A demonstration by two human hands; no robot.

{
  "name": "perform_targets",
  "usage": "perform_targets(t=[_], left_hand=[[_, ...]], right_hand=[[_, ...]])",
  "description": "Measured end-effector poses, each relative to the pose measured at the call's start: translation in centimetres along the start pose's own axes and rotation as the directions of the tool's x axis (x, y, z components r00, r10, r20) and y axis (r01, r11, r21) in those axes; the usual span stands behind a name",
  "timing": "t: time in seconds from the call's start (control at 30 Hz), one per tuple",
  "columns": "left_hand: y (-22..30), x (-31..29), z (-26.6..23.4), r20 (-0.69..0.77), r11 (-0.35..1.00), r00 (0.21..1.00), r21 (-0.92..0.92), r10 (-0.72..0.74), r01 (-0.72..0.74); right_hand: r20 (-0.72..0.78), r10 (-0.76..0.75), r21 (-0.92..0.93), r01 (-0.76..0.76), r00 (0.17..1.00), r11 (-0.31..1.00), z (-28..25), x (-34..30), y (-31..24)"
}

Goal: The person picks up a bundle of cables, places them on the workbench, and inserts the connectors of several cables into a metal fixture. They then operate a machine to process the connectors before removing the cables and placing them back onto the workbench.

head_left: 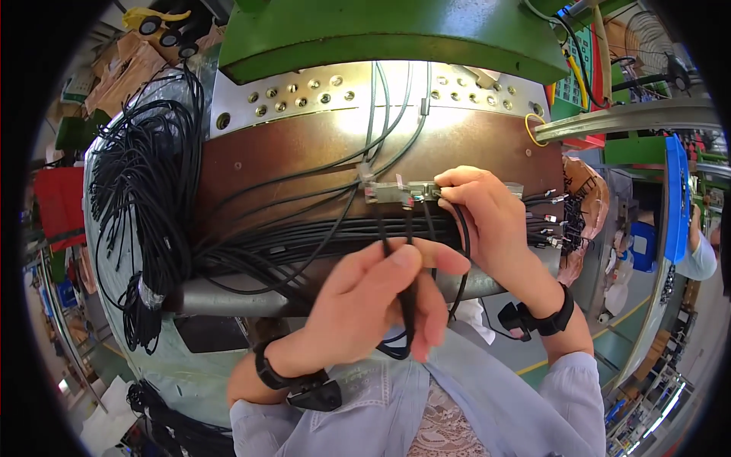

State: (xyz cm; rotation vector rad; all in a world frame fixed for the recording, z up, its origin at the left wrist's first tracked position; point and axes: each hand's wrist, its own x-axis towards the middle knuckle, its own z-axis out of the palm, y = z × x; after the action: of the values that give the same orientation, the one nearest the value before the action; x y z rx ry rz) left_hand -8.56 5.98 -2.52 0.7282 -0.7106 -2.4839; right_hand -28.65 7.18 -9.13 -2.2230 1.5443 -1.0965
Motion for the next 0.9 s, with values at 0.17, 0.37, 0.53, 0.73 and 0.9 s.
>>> perform_targets(t=[0.17,0.37,0.53,0.73,0.9], left_hand=[[-1.7,1.3,-0.1,0.006,0.995,0.996,-0.052,-0.087,0.087],[-0.8,2.2,0.8,0.089,0.956,0.952,-0.013,-0.292,0.294],[0.9,0.3,1.4,-0.001,0.876,0.999,0.481,0.034,-0.029],[2.1,2.3,1.5,-0.018,0.852,0.952,0.441,-0.307,0.283],[1.0,4.4,1.9,0.016,0.841,0.906,0.38,-0.422,0.385]], right_hand=[[0.178,0.037,-0.149,-0.01,0.983,0.989,-1.2,1.4,-1.1],[0.023,-0.109,-0.105,0.11,0.994,0.988,-3.0,1.1,-1.3],[-0.028,-0.025,-0.114,0.022,0.999,0.993,-2.2,-1.0,1.6],[0.043,0.028,-0.044,-0.026,0.999,0.999,-2.3,-0.9,1.7],[0.15,-0.073,-0.244,0.108,0.986,0.964,-5.7,1.0,-0.6]])
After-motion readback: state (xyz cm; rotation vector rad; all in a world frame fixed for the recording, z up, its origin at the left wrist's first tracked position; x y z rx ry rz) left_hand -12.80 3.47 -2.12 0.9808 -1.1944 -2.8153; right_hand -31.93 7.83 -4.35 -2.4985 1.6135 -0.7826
